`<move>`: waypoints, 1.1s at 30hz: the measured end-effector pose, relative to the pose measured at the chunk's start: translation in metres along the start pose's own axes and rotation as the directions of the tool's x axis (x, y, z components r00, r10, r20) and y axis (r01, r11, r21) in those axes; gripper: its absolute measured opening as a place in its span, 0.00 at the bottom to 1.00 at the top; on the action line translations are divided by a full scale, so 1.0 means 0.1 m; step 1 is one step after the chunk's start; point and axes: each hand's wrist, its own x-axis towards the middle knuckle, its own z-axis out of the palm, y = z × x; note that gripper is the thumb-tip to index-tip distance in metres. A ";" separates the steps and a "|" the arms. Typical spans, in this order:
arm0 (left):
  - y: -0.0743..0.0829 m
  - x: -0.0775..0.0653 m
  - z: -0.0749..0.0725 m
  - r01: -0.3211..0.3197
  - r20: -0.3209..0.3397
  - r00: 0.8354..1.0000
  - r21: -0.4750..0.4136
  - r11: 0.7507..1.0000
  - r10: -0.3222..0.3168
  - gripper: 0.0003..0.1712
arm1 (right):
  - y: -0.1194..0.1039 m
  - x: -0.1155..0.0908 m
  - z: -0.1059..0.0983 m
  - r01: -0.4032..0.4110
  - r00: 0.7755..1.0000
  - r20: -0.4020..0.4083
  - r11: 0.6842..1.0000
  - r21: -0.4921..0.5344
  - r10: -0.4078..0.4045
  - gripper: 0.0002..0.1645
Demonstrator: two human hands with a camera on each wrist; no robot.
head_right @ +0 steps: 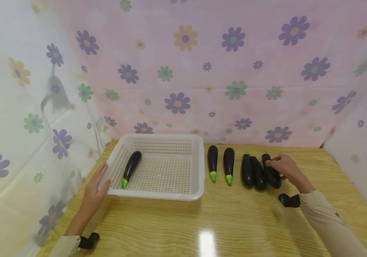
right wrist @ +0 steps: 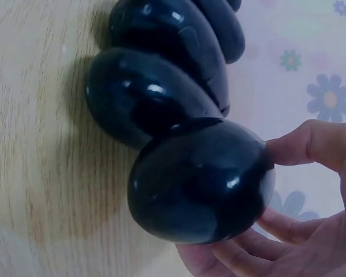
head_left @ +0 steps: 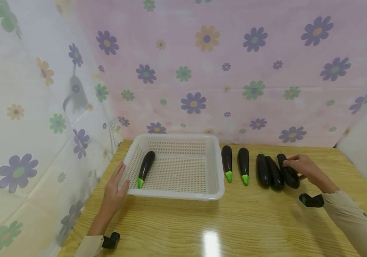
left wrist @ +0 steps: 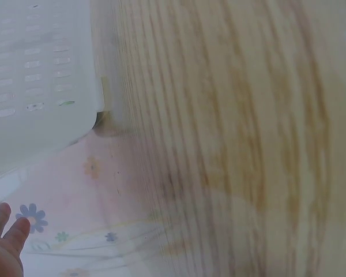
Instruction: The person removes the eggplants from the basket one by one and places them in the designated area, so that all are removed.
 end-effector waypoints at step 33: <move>0.01 -0.01 -0.01 0.015 0.007 1.000 -0.001 1.000 -0.015 0.32 | 0.34 0.11 0.19 -0.006 0.990 -0.141 0.998 -0.058 -0.002 0.45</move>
